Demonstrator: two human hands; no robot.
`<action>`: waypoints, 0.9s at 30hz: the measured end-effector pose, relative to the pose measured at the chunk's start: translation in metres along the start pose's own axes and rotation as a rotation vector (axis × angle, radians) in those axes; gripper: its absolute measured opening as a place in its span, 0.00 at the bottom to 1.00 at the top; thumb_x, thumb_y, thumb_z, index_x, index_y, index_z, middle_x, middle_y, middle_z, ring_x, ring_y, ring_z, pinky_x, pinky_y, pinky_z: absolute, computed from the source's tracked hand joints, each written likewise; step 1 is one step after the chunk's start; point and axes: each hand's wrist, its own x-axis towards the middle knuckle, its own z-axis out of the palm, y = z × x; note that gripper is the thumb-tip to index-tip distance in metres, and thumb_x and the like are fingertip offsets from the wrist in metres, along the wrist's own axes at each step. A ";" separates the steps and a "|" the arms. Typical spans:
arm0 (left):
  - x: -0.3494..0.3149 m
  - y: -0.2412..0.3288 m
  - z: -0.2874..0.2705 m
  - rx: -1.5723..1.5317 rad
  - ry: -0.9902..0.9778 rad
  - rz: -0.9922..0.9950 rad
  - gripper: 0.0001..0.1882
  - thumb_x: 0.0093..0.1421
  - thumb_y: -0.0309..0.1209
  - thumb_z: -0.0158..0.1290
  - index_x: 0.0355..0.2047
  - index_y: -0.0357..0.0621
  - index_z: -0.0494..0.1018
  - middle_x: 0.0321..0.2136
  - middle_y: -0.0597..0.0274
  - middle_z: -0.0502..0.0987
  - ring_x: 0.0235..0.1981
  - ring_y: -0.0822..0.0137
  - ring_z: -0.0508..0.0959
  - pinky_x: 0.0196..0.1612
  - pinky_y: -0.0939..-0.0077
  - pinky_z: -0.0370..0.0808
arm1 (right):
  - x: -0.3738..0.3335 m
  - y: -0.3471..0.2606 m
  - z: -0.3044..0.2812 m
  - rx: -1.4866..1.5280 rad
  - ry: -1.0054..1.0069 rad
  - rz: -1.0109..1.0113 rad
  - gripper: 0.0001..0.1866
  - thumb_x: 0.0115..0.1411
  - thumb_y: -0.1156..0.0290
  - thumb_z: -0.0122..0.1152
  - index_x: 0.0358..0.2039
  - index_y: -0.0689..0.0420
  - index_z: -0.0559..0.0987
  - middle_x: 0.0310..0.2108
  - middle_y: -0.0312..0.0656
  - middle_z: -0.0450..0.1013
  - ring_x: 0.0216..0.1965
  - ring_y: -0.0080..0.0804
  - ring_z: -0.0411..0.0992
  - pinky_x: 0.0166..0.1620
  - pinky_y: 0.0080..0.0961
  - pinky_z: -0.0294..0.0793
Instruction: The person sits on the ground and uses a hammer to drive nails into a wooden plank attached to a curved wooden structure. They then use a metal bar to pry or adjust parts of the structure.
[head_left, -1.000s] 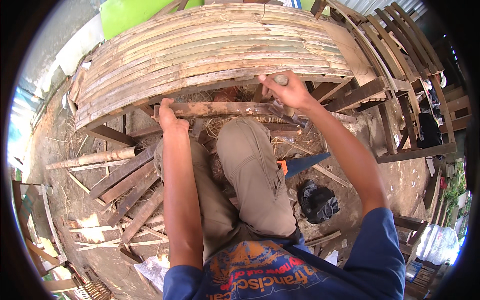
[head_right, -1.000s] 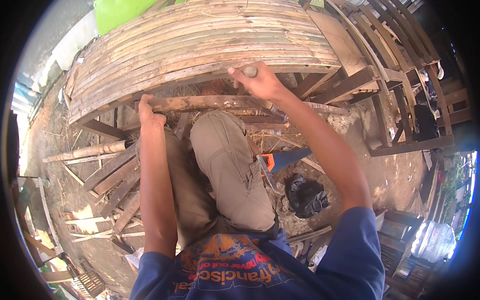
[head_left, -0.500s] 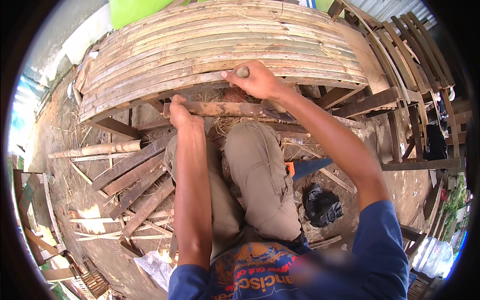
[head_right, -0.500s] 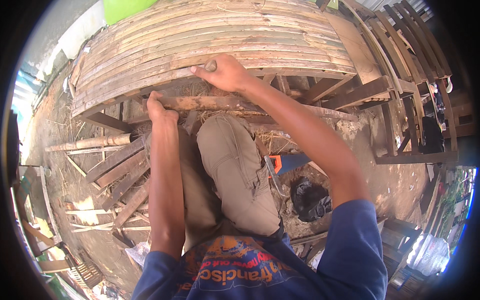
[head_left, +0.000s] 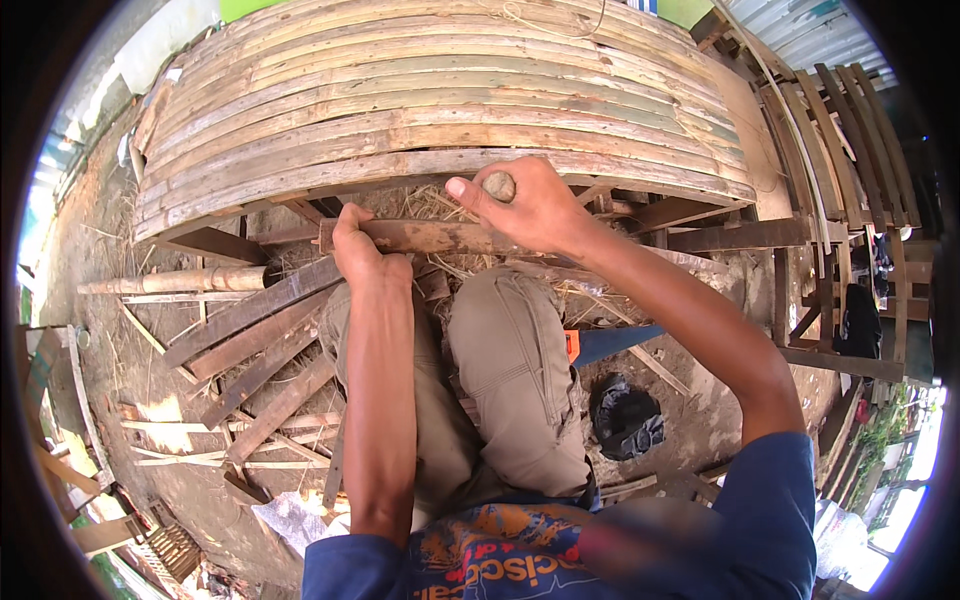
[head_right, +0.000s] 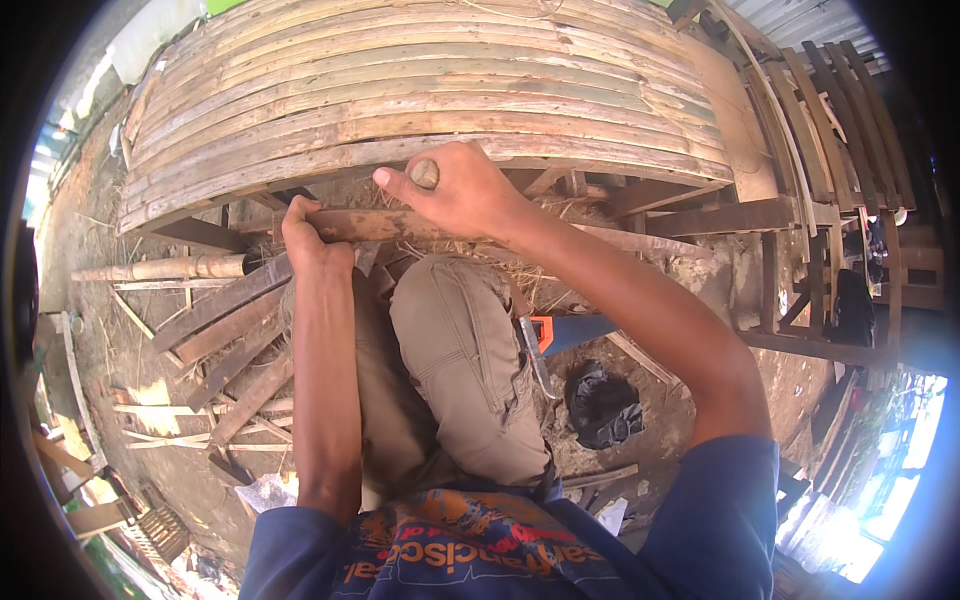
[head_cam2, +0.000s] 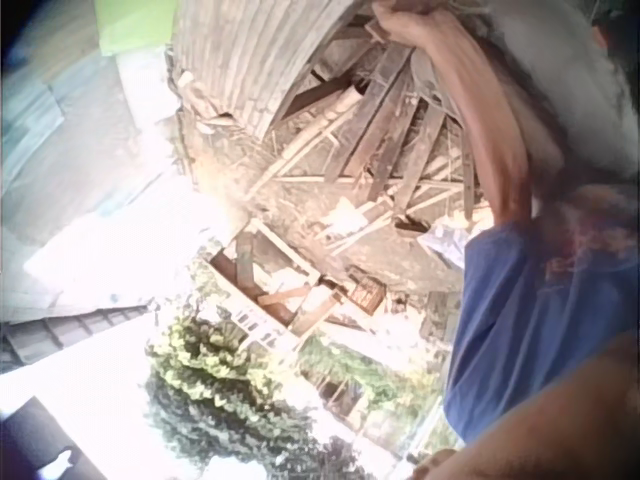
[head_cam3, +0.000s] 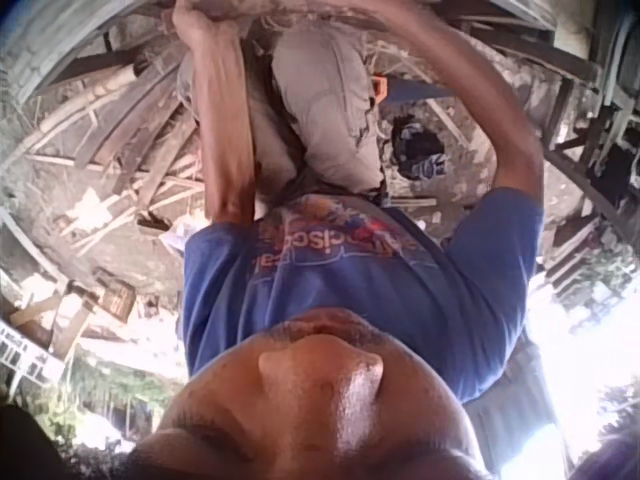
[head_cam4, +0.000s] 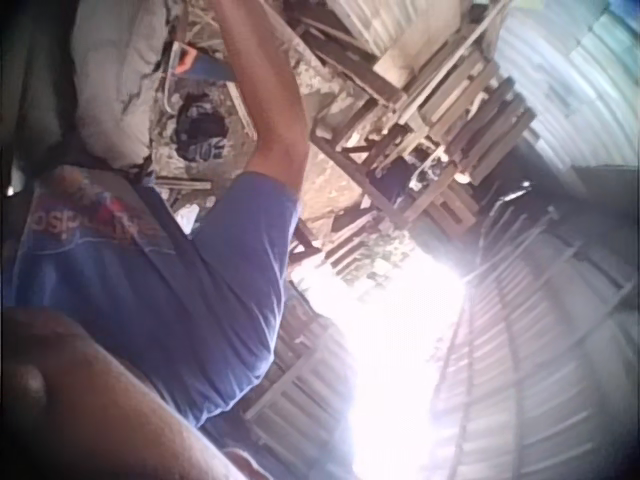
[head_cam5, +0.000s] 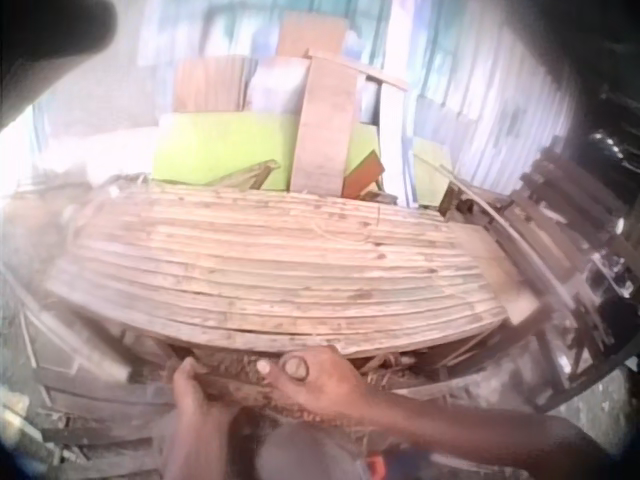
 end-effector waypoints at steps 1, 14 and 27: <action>0.001 0.000 0.000 -0.004 0.006 0.006 0.10 0.47 0.27 0.49 0.32 0.42 0.68 0.32 0.59 0.71 0.34 0.57 0.75 0.40 0.54 0.75 | 0.003 0.001 0.001 0.018 0.005 0.001 0.30 0.61 0.40 0.60 0.30 0.58 0.86 0.18 0.51 0.75 0.25 0.41 0.76 0.36 0.37 0.75; 0.015 -0.005 -0.006 -0.055 0.059 0.005 0.10 0.48 0.25 0.50 0.33 0.42 0.68 0.35 0.58 0.73 0.38 0.57 0.76 0.46 0.54 0.74 | 0.014 -0.009 0.002 0.026 -0.079 0.143 0.28 0.67 0.45 0.55 0.33 0.60 0.86 0.27 0.39 0.82 0.34 0.27 0.78 0.45 0.26 0.74; -0.006 -0.001 -0.004 -0.035 0.057 0.016 0.04 0.51 0.24 0.52 0.27 0.43 0.69 0.27 0.61 0.71 0.28 0.62 0.74 0.33 0.65 0.73 | -0.001 -0.003 0.063 0.081 -0.005 -0.006 0.21 0.69 0.57 0.56 0.45 0.63 0.82 0.32 0.47 0.82 0.33 0.24 0.78 0.41 0.22 0.75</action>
